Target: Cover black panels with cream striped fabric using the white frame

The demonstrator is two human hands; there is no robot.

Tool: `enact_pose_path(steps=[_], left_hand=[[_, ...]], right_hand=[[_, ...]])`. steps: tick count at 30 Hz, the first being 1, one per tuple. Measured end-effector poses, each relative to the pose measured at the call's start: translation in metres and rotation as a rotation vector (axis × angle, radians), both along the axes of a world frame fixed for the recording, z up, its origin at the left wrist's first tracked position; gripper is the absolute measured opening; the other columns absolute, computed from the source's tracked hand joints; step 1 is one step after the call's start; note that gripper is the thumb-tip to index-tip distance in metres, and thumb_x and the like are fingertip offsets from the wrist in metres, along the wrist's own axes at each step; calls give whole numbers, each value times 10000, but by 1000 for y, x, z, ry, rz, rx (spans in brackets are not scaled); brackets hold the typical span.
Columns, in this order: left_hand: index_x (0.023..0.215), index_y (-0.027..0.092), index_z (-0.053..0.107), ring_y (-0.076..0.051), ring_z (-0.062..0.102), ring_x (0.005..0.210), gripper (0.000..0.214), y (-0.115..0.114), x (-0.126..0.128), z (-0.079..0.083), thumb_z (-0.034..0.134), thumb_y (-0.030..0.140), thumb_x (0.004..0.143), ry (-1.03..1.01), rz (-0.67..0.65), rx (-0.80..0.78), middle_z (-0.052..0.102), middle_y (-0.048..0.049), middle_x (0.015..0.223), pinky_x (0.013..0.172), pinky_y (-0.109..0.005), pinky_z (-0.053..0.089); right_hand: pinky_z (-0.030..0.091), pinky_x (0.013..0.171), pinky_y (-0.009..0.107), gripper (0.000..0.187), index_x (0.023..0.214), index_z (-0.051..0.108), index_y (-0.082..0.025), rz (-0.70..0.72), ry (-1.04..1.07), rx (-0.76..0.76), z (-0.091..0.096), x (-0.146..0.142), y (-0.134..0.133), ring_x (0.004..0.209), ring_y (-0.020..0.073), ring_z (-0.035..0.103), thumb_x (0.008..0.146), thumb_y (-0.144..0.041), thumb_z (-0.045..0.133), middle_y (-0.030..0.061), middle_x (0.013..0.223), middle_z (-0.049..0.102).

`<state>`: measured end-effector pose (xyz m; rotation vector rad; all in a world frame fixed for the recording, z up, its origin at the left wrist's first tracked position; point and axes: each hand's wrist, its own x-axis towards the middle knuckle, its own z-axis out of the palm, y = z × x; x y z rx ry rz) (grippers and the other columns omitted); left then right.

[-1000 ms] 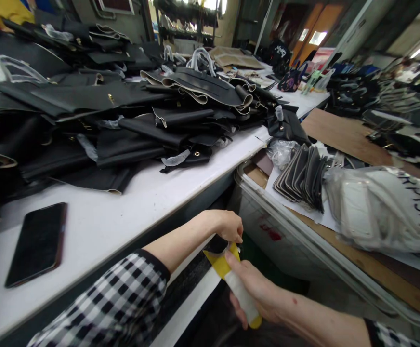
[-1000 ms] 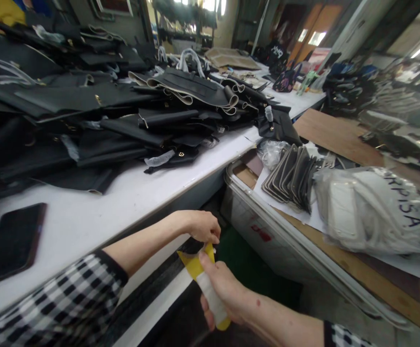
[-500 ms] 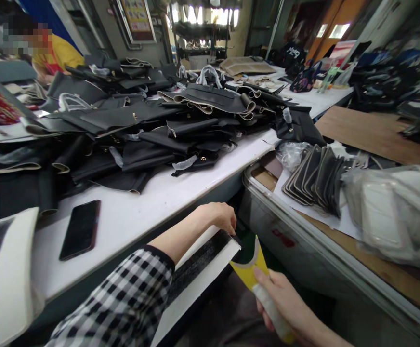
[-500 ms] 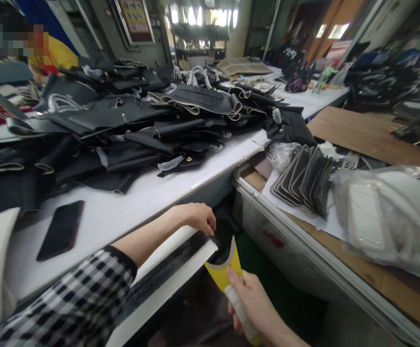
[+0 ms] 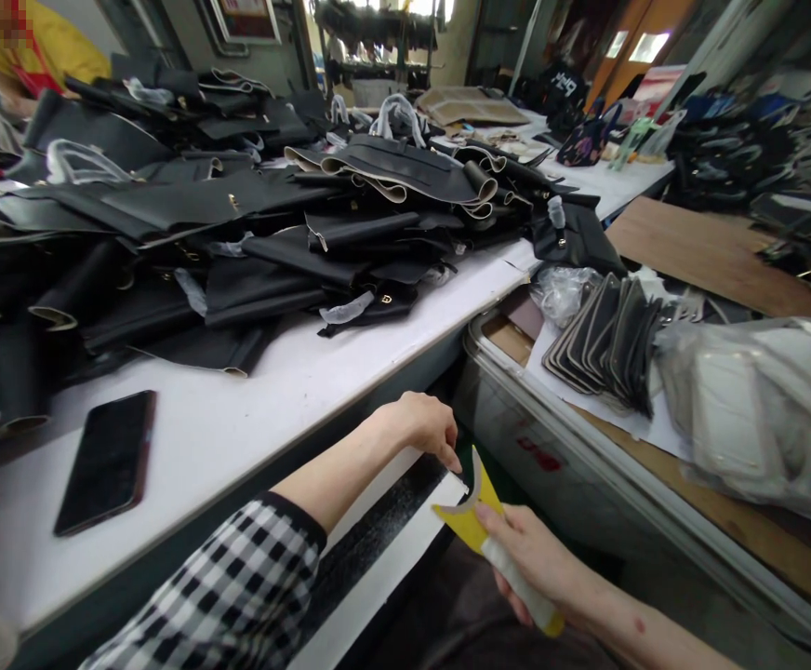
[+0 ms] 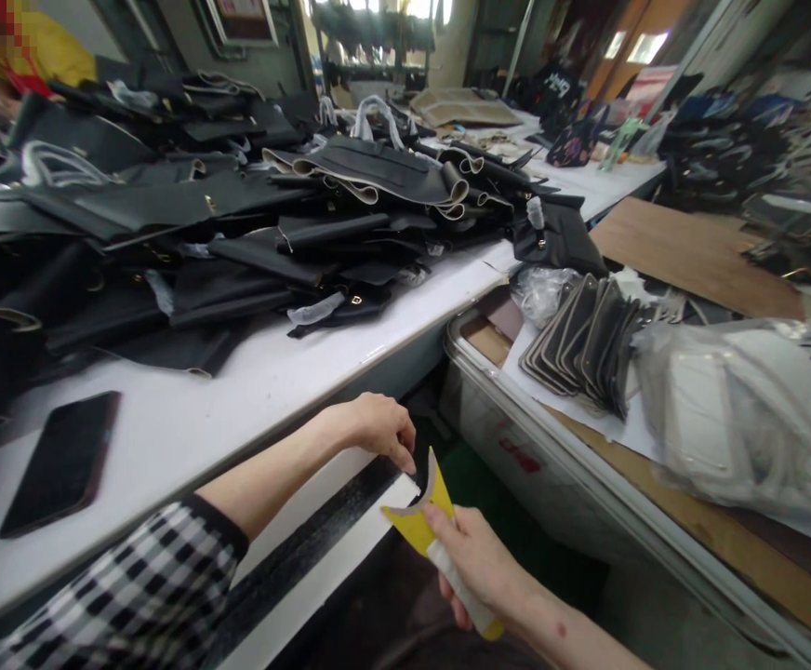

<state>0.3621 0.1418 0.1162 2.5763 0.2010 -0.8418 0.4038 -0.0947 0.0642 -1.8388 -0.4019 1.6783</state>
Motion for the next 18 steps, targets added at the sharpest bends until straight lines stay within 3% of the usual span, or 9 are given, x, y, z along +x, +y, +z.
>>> enact_pose_path(steps=[9, 18], left_hand=[[914, 283, 756, -281, 662, 927, 513, -1, 1, -8, 653, 726, 676, -52, -40, 34, 740, -84, 939, 792, -344, 490], [914, 233, 751, -315, 669, 928, 549, -4, -3, -8, 643, 723, 692, -89, -44, 49, 733, -116, 938, 785, -380, 507]], right_hand=[[342, 267, 172, 549, 876, 478, -168, 20, -30, -50, -4, 2, 5, 296, 140, 513, 888, -702, 351, 5, 454, 569], [336, 260, 178, 577, 849, 503, -147, 46, -13, -39, 6, -2, 22, 278, 131, 478, 861, -712, 385, 5, 430, 539]])
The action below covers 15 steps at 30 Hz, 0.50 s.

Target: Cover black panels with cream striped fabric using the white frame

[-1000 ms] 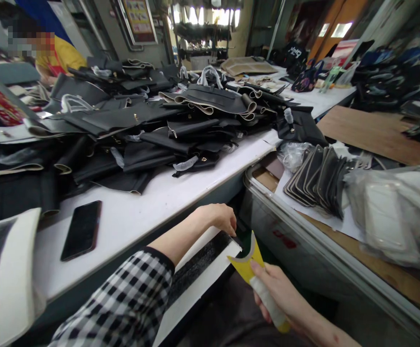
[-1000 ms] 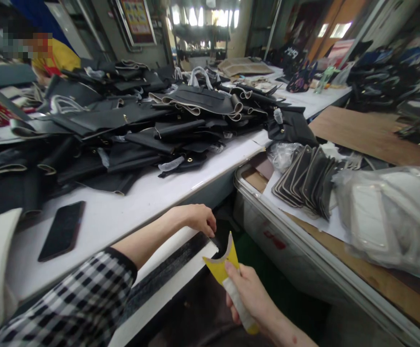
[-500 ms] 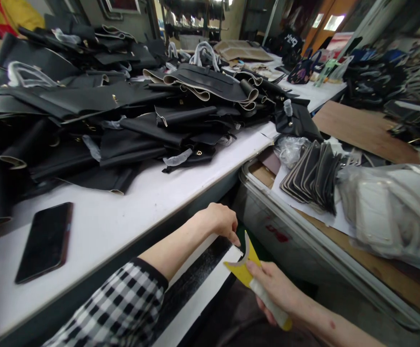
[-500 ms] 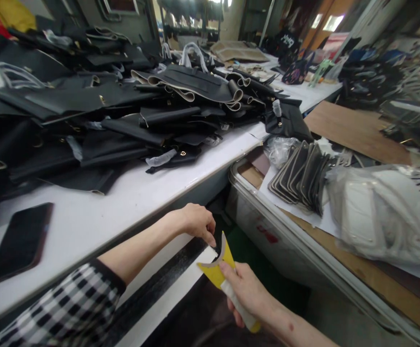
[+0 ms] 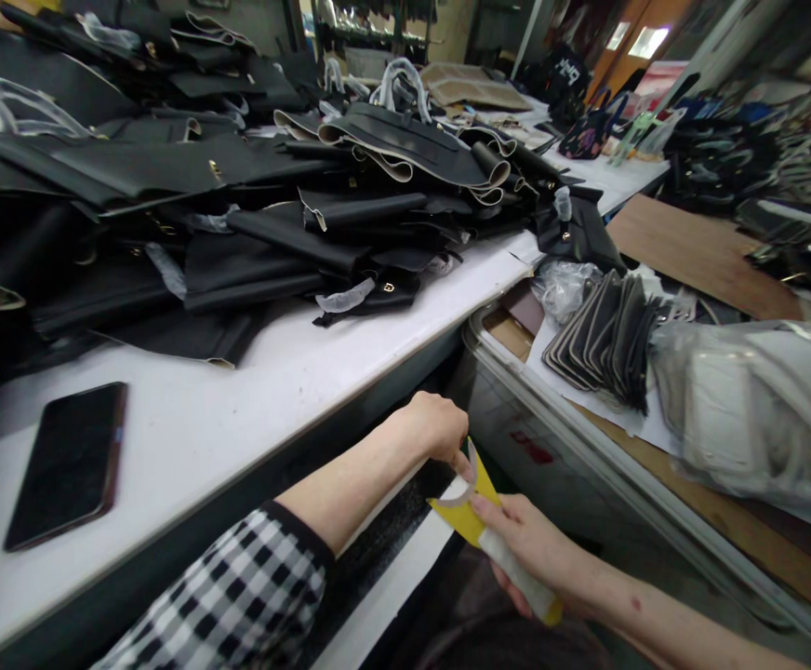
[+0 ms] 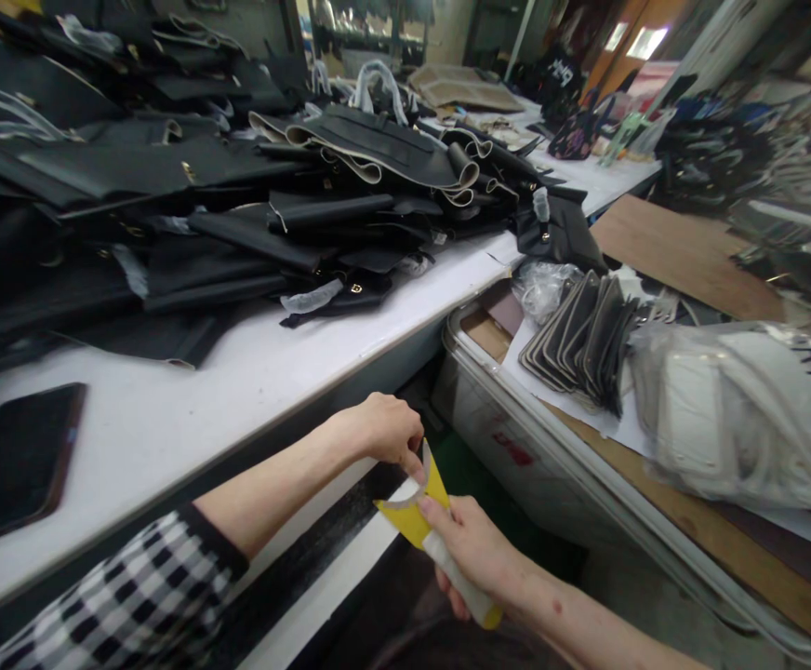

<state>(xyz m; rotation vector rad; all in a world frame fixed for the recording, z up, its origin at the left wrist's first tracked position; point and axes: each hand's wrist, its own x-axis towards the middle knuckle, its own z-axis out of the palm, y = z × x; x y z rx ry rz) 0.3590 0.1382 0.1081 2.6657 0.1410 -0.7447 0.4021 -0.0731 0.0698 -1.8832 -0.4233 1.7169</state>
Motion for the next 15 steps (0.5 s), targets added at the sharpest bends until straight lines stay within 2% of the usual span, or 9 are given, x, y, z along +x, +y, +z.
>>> enact_pose_path(steps=[5, 7, 9, 11, 12, 15], left_hand=[[971, 283, 738, -317, 651, 991, 537, 12, -5, -6, 692, 706, 644, 15, 37, -86, 731, -69, 1030, 820, -387, 497], [1027, 279, 721, -296, 647, 998, 558, 21, -12, -10, 753, 649, 609, 1, 124, -269, 726, -47, 1061, 851, -368, 486], [1147, 251, 671, -245, 650, 984, 589, 32, -24, -13, 745, 586, 668, -61, 260, -493, 717, -40, 1087, 874, -321, 478], [1289, 208, 570, -190, 641, 999, 574, 39, -44, -15, 618, 539, 822, -155, 396, -624, 691, -51, 1149, 887, -269, 469], [1340, 195, 515, -170, 629, 1024, 550, 41, -55, -15, 522, 517, 894, -200, 452, -636, 669, -56, 1196, 893, -251, 464], [1360, 190, 480, -158, 597, 1074, 511, 39, -91, -15, 368, 498, 968, -294, 632, -636, 630, -52, 1261, 914, -248, 454]], right_hand=[[342, 266, 177, 589, 823, 533, -136, 10, 37, 7, -1, -1, 12, 283, 128, 477, 852, -713, 417, 14, 424, 539], [339, 267, 178, 614, 808, 552, -128, 10, 46, -1, -2, -1, 12, 285, 131, 480, 847, -726, 419, 19, 419, 537], [337, 280, 180, 628, 772, 555, -133, 14, 63, -2, -2, -1, 8, 295, 132, 490, 833, -746, 432, 30, 432, 552], [328, 304, 180, 645, 707, 551, -133, 19, 69, 8, 0, 0, 2, 307, 124, 493, 820, -760, 448, 46, 449, 562], [324, 323, 182, 651, 672, 547, -131, 4, 56, 29, 1, 2, -1, 319, 117, 493, 815, -760, 460, 51, 462, 564], [340, 399, 208, 638, 602, 522, -142, -166, -105, 166, 3, 9, -7, 374, 96, 475, 787, -753, 520, 28, 481, 534]])
